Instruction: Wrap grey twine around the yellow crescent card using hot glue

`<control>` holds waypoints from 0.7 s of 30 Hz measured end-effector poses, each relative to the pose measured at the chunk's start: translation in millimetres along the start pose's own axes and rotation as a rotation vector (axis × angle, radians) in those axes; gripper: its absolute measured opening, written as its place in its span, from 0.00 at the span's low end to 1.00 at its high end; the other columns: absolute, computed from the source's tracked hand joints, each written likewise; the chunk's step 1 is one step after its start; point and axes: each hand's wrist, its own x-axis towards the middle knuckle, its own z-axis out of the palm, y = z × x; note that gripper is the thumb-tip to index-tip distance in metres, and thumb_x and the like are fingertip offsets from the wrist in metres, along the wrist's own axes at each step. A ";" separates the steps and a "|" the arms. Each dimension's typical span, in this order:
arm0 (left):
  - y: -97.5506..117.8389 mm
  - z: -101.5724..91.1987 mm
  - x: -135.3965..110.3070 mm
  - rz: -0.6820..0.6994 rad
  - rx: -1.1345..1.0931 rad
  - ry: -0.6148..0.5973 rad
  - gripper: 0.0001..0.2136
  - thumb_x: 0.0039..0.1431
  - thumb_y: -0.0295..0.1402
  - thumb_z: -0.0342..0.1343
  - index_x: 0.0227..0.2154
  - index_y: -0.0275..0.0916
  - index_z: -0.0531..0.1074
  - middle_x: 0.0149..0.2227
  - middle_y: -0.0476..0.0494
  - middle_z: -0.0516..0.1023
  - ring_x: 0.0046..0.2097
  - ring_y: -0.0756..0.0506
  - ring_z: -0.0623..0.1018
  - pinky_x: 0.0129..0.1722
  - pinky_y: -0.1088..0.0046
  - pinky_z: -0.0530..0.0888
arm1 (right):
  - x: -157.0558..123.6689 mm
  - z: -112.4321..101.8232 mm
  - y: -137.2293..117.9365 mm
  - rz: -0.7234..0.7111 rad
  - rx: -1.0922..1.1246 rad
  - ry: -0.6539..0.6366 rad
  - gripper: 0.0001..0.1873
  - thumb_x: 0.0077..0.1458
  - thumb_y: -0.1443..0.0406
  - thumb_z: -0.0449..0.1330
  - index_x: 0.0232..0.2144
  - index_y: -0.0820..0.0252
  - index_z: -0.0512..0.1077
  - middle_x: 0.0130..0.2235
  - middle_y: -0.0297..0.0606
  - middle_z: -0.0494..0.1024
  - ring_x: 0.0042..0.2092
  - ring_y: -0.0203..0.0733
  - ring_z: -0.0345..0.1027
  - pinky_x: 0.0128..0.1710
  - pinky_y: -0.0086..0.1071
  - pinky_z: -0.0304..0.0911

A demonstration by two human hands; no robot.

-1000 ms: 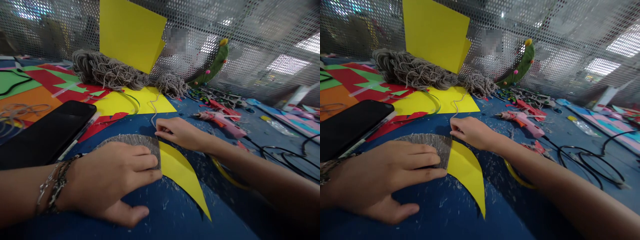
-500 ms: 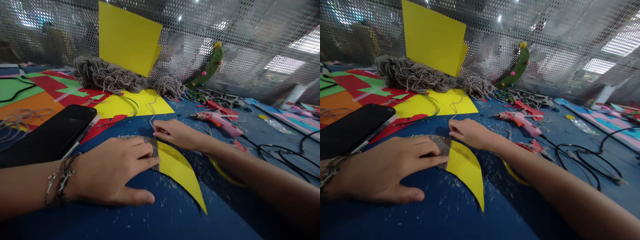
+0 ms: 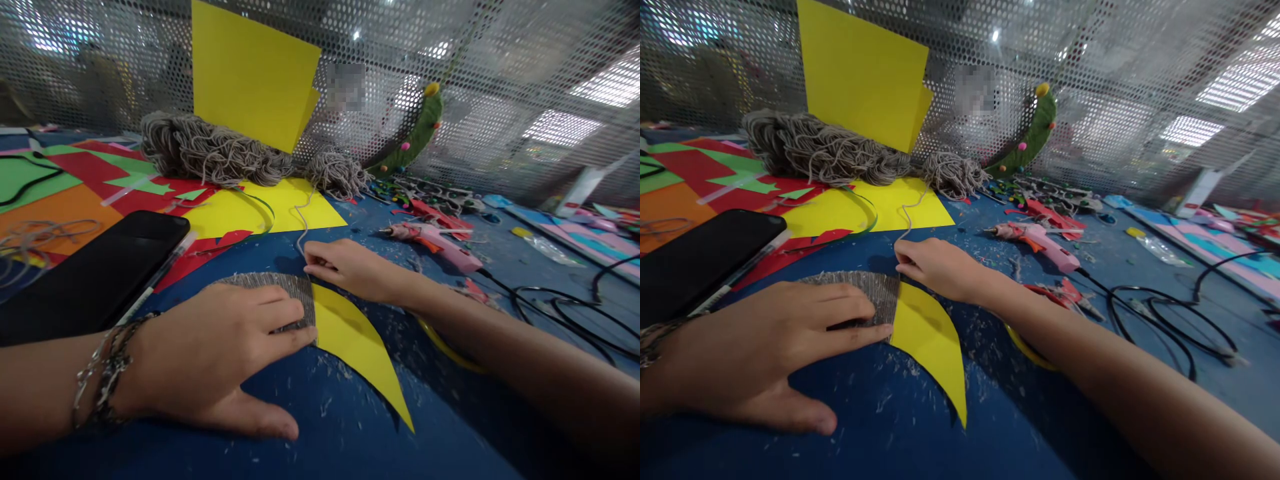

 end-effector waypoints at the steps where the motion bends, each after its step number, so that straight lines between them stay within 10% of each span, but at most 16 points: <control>1: 0.1 -0.4 0.1 0.005 -0.002 0.002 0.28 0.57 0.52 0.48 0.50 0.34 0.67 0.41 0.38 0.72 0.42 0.38 0.72 0.40 0.62 0.69 | -0.1 -0.1 -0.1 0.002 0.000 0.002 0.09 0.57 0.65 0.51 0.25 0.58 0.56 0.22 0.28 0.60 0.23 0.30 0.49 0.25 0.28 0.42; 13: 2.9 -13.0 -4.7 -0.009 -0.002 -0.039 0.26 0.54 0.53 0.51 0.49 0.41 0.69 0.45 0.36 0.72 0.41 0.37 0.74 0.38 0.61 0.72 | 0.1 3.1 2.0 -0.048 0.009 0.056 0.09 0.56 0.66 0.50 0.25 0.59 0.57 0.26 0.31 0.64 0.27 0.32 0.53 0.28 0.28 0.47; 21: -16.4 -34.2 3.2 -0.342 -0.459 0.113 0.06 0.57 0.34 0.53 0.35 0.37 0.66 0.36 0.48 0.73 0.38 0.50 0.74 0.39 0.76 0.71 | -1.0 1.3 3.2 -0.091 0.028 0.164 0.07 0.56 0.66 0.50 0.35 0.63 0.66 0.38 0.42 0.69 0.38 0.36 0.61 0.38 0.30 0.56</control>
